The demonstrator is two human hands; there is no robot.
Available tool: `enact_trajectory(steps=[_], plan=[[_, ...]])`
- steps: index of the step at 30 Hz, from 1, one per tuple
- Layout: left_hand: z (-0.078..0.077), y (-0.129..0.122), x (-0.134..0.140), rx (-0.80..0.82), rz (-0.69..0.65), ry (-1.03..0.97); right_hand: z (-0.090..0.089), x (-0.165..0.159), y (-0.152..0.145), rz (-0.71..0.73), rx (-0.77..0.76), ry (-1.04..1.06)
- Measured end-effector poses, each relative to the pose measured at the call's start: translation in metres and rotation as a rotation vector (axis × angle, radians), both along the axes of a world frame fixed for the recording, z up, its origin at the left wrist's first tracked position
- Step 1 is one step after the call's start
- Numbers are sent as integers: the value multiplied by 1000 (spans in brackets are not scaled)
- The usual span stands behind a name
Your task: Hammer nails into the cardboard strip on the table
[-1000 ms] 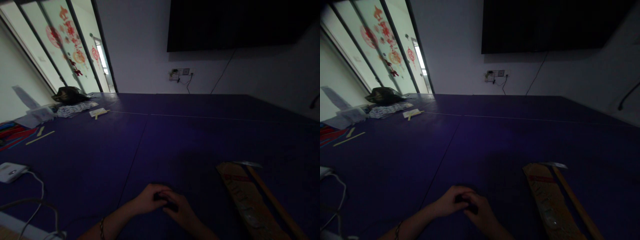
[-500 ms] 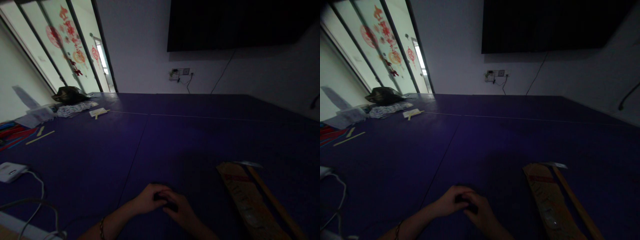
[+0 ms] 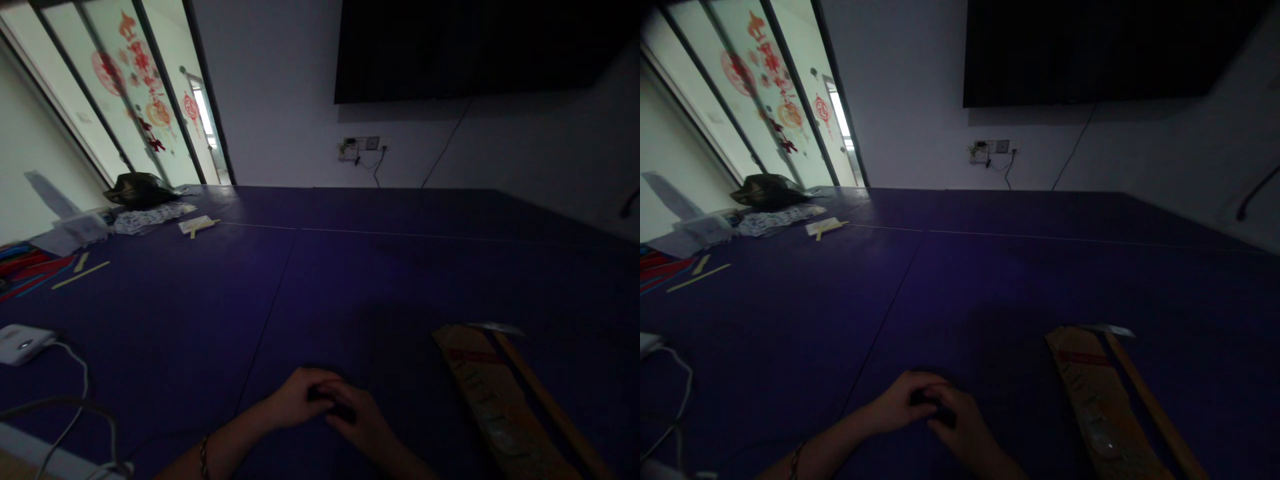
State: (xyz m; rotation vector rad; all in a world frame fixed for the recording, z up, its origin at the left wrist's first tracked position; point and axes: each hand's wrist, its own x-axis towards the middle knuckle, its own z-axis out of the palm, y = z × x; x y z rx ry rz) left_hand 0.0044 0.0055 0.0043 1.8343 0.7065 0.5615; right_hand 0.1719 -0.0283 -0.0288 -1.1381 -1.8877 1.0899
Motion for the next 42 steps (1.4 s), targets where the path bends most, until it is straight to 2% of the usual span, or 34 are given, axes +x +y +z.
enact_trajectory(steps=[9,27,36,42], plan=[[-3,-1,-1,-4,9,-4,-9,2,0,-13,26,-22],[-1,0,0,-21,-8,-21,-4,1,0,-9,17,5],[-1,0,0,-20,-14,-11,-15,4,1,-18,3,-23],[-4,0,0,-6,1,-30,-4,2,1,0,2,-24]])
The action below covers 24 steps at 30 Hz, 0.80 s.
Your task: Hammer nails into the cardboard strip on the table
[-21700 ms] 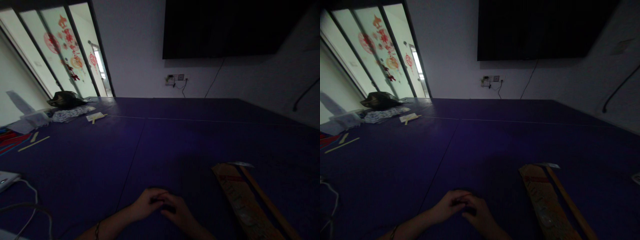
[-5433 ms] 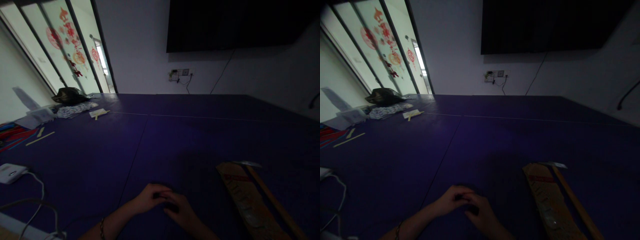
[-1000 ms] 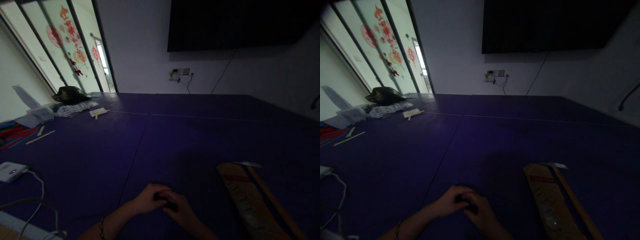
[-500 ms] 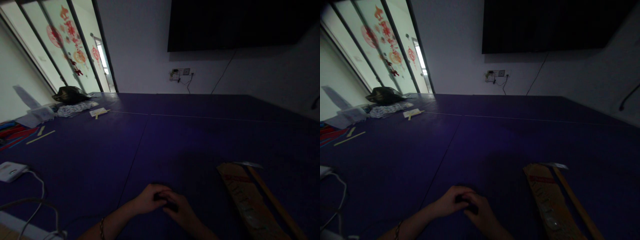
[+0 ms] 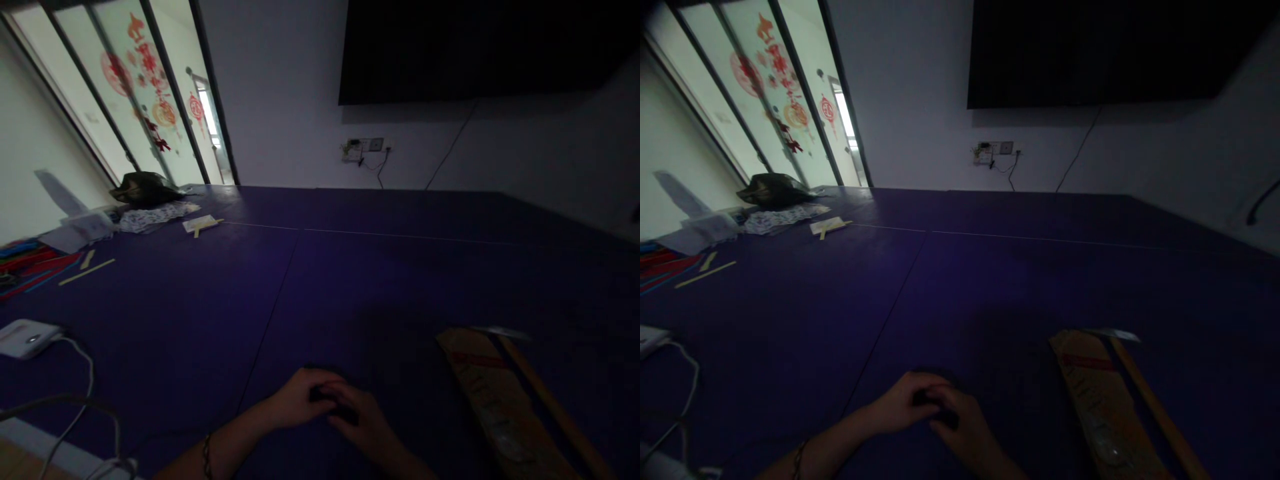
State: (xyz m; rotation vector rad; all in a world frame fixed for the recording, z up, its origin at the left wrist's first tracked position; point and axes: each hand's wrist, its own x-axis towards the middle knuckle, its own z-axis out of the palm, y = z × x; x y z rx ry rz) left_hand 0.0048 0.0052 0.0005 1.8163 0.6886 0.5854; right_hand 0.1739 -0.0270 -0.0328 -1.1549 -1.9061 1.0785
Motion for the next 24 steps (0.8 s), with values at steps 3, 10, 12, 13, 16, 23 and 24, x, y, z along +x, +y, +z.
enact_trajectory(steps=[3,10,12,13,16,23,24], plan=[[0,0,0,-9,-7,2,6,-1,0,10,-5,3],[2,0,0,-16,-15,-2,-2,0,-1,-10,15,0],[3,0,0,-19,-10,6,-4,1,-1,-6,16,12],[3,0,0,-20,-6,8,-5,1,-1,-2,17,14],[5,0,0,-21,-9,5,-6,1,-2,-24,18,3],[5,0,0,-13,-23,-2,-2,0,0,-4,-4,-18],[5,0,0,-12,-22,-2,-2,0,0,-5,-1,-14]])
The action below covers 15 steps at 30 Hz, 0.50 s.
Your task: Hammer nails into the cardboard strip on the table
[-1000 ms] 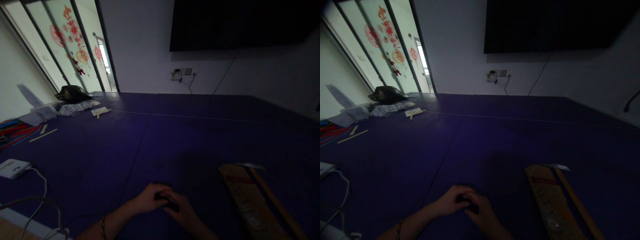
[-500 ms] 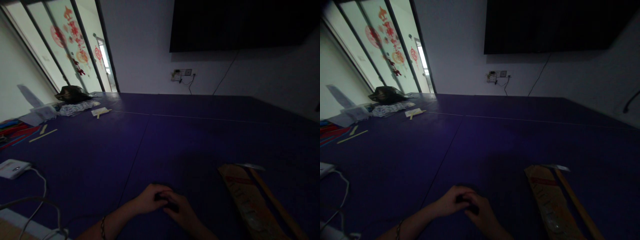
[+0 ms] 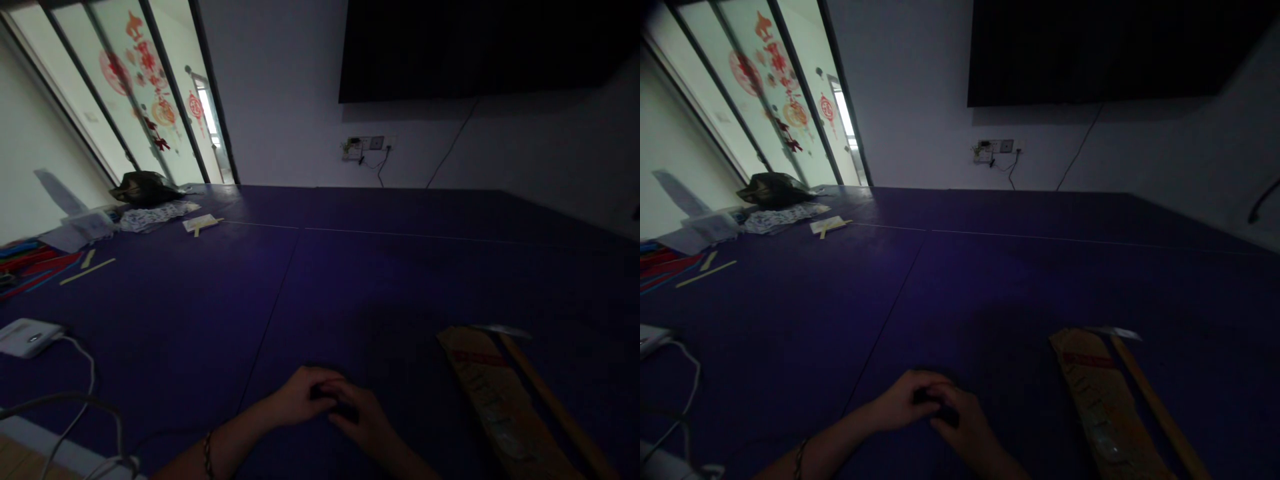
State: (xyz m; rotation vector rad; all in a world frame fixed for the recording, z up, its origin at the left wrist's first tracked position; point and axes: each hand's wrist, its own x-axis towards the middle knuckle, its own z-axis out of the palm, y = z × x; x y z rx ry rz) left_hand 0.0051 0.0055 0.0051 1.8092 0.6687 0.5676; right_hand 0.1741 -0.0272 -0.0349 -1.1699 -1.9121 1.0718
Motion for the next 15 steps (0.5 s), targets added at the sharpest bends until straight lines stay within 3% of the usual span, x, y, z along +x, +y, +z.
enact_trajectory(steps=[15], plan=[[-1,-1,1,24,30,24,-4,1,1,-4,32,27]])
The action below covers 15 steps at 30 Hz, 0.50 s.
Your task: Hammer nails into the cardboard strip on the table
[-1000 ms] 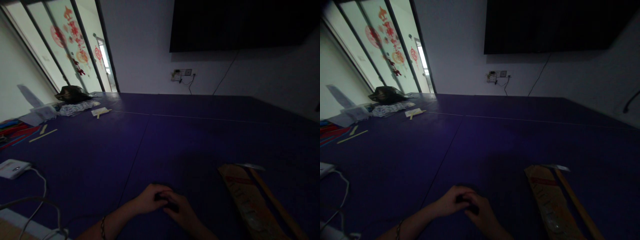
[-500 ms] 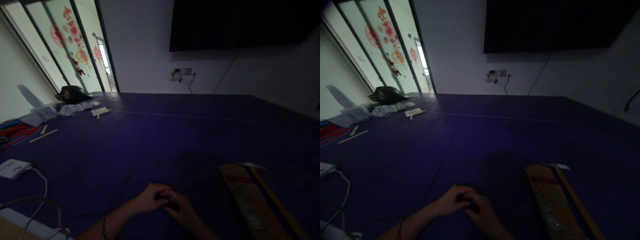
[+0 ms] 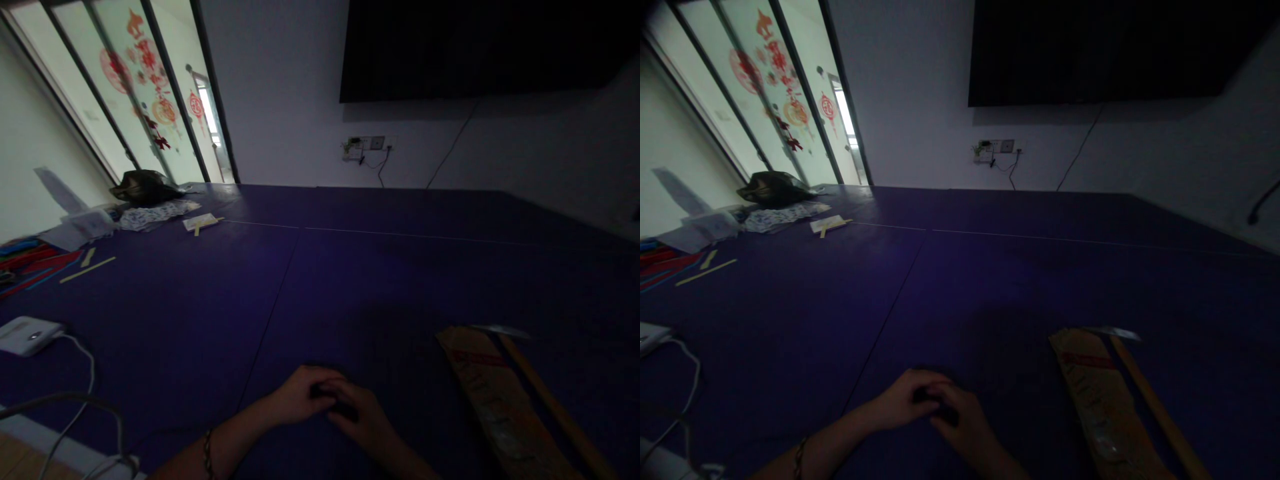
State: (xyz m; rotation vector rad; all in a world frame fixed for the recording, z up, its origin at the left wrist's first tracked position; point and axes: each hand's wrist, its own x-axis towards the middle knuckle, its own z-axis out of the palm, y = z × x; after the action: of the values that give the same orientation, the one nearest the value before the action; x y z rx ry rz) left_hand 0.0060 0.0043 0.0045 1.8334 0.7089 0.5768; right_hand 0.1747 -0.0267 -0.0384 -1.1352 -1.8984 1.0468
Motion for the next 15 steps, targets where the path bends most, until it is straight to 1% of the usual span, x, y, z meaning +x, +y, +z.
enact_trajectory(steps=[3,9,15], plan=[[-2,0,0,-6,-7,-5,1,0,-1,-1,-2,17],[-3,2,-1,-8,-20,-11,8,-1,-1,19,-9,21],[0,2,-1,-18,-26,-6,4,0,-1,-6,-9,-11]])
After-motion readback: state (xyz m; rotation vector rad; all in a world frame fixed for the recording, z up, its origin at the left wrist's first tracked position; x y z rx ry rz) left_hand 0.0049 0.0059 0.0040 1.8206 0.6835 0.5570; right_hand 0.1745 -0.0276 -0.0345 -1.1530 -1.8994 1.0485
